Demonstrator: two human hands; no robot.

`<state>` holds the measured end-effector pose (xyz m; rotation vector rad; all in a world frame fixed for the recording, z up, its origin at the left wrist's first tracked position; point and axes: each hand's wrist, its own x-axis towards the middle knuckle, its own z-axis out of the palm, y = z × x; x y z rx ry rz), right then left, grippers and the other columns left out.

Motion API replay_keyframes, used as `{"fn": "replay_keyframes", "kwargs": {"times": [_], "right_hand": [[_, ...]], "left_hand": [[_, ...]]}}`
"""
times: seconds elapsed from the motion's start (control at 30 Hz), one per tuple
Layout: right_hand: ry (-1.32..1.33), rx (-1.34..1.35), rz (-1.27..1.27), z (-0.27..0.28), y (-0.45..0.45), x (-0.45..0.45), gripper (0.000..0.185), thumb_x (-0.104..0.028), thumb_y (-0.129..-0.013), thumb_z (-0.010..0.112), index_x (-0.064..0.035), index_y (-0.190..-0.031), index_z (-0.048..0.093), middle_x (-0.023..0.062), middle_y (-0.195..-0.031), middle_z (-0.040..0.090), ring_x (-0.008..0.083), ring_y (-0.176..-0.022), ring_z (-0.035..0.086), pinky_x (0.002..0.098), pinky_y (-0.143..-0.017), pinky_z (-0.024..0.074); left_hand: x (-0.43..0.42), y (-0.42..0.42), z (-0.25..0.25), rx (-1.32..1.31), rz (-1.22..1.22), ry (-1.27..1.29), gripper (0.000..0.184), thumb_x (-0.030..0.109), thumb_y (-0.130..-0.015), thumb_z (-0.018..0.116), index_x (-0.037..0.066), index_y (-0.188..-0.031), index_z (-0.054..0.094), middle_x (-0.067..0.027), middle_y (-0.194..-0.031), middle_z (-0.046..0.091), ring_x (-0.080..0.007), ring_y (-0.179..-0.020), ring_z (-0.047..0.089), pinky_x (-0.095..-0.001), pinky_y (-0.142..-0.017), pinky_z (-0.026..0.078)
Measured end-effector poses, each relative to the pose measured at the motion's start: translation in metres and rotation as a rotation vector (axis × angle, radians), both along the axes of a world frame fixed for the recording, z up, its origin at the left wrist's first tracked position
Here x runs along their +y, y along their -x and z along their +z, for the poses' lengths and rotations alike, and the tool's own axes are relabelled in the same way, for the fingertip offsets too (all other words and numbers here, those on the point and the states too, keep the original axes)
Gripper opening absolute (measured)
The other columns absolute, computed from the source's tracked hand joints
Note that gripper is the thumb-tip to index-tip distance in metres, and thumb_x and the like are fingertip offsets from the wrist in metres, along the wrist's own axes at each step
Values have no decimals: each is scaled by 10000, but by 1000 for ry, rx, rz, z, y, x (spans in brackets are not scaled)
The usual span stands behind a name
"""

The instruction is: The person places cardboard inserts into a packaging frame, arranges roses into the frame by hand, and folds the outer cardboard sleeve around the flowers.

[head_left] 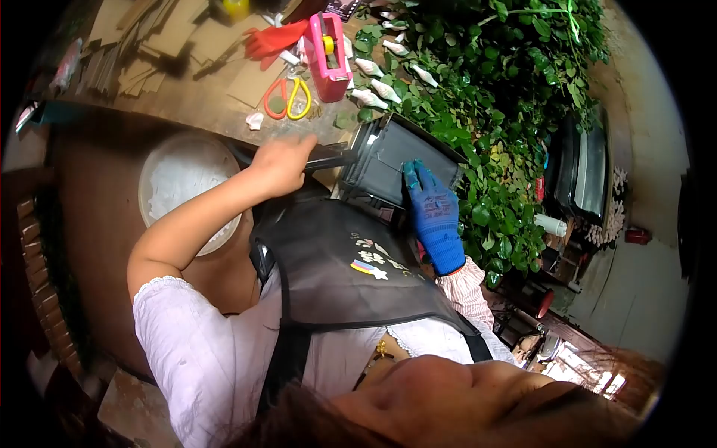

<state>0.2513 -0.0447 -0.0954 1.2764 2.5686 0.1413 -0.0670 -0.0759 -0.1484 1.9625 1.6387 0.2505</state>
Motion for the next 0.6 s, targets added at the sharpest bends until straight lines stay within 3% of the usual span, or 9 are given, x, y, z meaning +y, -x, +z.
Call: {"fn": "replay_keyframes", "kwargs": {"times": [0.1,0.13,0.23,0.37,0.4,0.5,0.53,0.6], "right_hand": [[-12,-23,6,-5,-1,1,631,-1,-855,565,-141,-1464,479,102,-1479,525,307,-1198,621,401,-916,566],[-11,-39,3,-4,0,0,628,-3,-858,566,-141,-1464,478,102,-1480,524,309,-1194,624,402,-917,565],[-9,-29,3,-2,0,0,629,-9,-868,580,-141,-1473,469,104,-1482,525,320,-1176,639,406,-921,565],[-23,-41,7,1,4,-1,627,8,-851,570,-132,-1456,484,100,-1467,534,287,-1178,634,385,-882,581],[-48,-55,17,1,5,-1,624,16,-841,562,-129,-1445,493,95,-1461,537,269,-1179,631,375,-860,589],[-81,-36,30,-1,4,-1,613,12,-844,563,-126,-1438,499,96,-1450,544,275,-1180,627,372,-875,583],[-89,-24,37,-3,3,0,605,7,-848,559,-124,-1435,501,98,-1448,545,276,-1183,624,374,-880,581],[-104,1,46,-7,0,0,587,-3,-857,551,-120,-1431,504,101,-1444,547,278,-1191,618,378,-892,575]], "left_hand": [[-12,-1,-16,243,-140,-456,326,91,-746,691,47,-1054,591,-106,-887,604,-316,-900,619,-464,-906,478],[-15,-8,-21,300,-162,-582,198,116,-782,633,57,-969,610,-87,-863,585,-273,-864,599,-423,-916,467],[-19,-18,-24,277,-261,-668,149,116,-819,592,59,-955,614,-86,-866,585,-263,-858,598,-392,-891,468],[-9,-17,-15,232,-373,-623,130,133,-823,588,57,-927,604,-65,-852,582,-242,-838,591,-380,-897,471],[-3,-15,-16,228,-412,-605,102,139,-826,587,77,-907,594,-68,-783,602,-263,-762,637,-402,-791,525],[20,-10,-22,225,-452,-376,90,145,-828,592,93,-901,587,-83,-699,612,-306,-663,672,-441,-628,544],[24,-5,-24,141,-454,-435,96,149,-829,593,98,-909,581,-100,-639,612,-343,-586,678,-473,-499,519],[23,-1,-29,161,-468,-416,96,158,-832,589,101,-909,581,-96,-706,618,-318,-679,686,-459,-612,548]]}}
